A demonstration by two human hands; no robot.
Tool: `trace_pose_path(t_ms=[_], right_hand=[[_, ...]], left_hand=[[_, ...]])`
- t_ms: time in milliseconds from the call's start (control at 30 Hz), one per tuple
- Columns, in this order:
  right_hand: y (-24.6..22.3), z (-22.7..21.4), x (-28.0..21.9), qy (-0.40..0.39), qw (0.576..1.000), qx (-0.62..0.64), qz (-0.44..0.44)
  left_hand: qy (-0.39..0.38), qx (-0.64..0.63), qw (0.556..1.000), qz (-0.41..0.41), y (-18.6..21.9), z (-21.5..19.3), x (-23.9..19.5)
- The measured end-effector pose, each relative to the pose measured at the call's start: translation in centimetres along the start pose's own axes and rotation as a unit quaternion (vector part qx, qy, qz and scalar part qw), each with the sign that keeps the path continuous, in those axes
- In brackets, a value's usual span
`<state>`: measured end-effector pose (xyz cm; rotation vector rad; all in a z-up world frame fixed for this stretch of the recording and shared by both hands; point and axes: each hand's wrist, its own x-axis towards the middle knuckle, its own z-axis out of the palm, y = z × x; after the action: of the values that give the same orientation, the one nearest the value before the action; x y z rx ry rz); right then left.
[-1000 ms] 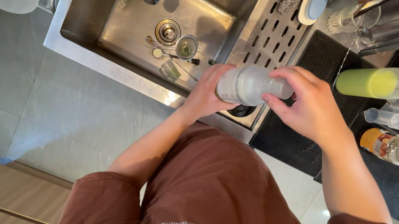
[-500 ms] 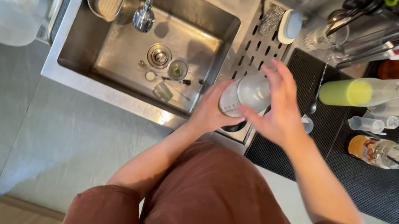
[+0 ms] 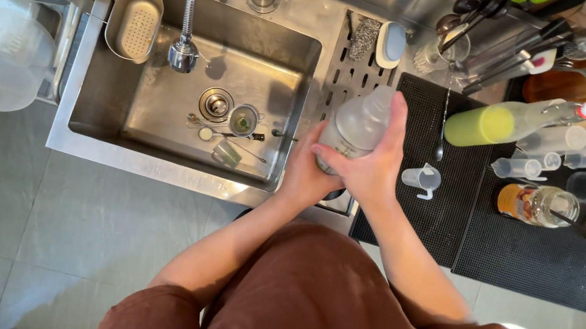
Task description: Preparing, shaking, and garnishing matcha-based iced drinks at a cafe bar.
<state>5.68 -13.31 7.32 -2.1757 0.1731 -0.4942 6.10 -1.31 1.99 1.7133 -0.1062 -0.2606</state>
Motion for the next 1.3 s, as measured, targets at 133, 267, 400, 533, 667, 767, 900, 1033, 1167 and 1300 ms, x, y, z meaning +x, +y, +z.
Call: trace_pose_path(t_ms=[133,267,400,533,667,767,900,1033,1167,1300], right_hand=[[-1.4,0.8,-0.1,0.007,0.999,0.011,0.052],[-0.6,1.7,-0.7,-0.003,0.997,0.014,0.073],[2.6,-1.0,-0.7,-0.097,0.942,0.066,-0.315],[3.7,-4.9,6.5,0.017,0.962,0.260,-0.078],[1.9,-2.0,2.5,-0.154,0.877,0.399,0.217],[5.1,-1.6,7.0,-0.028,0.871,0.391,0.298],[3.5,-1.1,6.3,-0.059,0.731,0.564,0.379],[4.0,-1.5,6.9,-0.070,0.767,0.523,0.364],[1.3,-2.0,4.7,-0.228,0.770,0.568,0.180],[2.1,-1.6,6.3,0.021,0.733,0.543,0.410]], left_hand=[[0.035,-0.010,0.999,-0.009,-1.2,0.5,-0.4],[0.042,-0.015,0.997,-0.061,-2.7,0.4,-1.1],[0.023,-0.108,0.987,0.114,-0.8,-3.1,-2.1],[-0.080,0.051,0.982,0.162,5.8,-10.3,-2.9],[0.049,0.063,0.937,0.339,15.9,-15.0,-5.9],[-0.009,0.062,0.929,0.364,21.9,-17.4,-10.7],[0.042,0.170,0.949,0.261,24.8,-16.4,-14.3],[0.148,0.231,0.912,0.304,24.5,-16.1,-14.5],[0.097,0.243,0.905,0.337,24.4,-17.6,-13.5],[0.053,0.242,0.906,0.343,24.3,-19.0,-12.9]])
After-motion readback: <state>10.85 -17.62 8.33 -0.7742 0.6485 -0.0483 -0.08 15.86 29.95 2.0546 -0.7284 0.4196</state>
